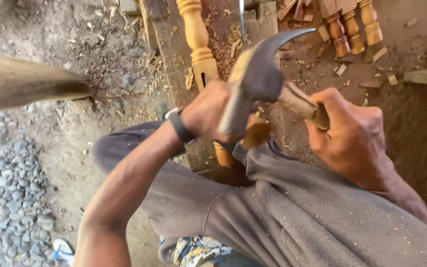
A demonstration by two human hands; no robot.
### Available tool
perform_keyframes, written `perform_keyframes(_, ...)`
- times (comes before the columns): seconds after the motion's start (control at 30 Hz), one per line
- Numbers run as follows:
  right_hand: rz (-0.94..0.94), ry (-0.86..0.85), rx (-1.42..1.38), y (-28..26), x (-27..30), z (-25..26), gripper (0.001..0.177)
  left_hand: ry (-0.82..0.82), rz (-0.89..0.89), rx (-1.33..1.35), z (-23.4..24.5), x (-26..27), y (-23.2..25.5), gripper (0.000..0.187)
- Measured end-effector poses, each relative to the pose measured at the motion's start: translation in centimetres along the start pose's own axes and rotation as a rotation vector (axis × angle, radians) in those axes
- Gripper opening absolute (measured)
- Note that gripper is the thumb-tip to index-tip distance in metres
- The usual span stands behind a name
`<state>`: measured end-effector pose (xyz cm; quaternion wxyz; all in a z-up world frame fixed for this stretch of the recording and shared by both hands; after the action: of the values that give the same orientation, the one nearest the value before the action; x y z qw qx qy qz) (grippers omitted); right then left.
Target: Carving a slot in a decorative wooden furniture leg using a hammer and chisel
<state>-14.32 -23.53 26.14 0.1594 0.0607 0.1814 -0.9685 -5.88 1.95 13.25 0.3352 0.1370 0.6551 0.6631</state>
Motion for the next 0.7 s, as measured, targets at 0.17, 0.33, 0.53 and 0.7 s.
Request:
perform_keyframes(0.17, -0.268, 0.182, -0.3, -0.9, 0.2, 1.0, 0.02, 0.294, -0.238, 0.207, 5.8, -3.8, 6.2, 0.019)
perform_keyframes(0.33, -0.281, 0.304, -0.361, 1.6, 1.5, -0.4, 0.029, 0.379, -0.119, 0.402, 8.3, -2.9, 14.3, 0.062)
perform_keyframes(0.53, -0.299, 0.267, -0.424, 1.6, 1.8, -1.1, 0.03, 0.723, -0.294, 0.144, 7.3, -2.8, 11.9, 0.058)
perform_keyframes(0.7, -0.294, 0.277, -0.439, 2.2, 2.1, -1.5, 0.027, 0.854, -0.188, 0.351, 6.3, -1.0, 7.6, 0.049)
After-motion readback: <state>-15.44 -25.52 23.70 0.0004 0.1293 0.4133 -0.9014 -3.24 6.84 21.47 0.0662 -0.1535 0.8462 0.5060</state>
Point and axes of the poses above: each hand's wrist, its own x-axis away from the middle knuckle, its own z-axis out of the back of the hand, y = z × x, the point moved 3 cm from there along -x, towards the middle knuckle, and after that the axes turned 10 degrees about y, right-handed, at the moved point
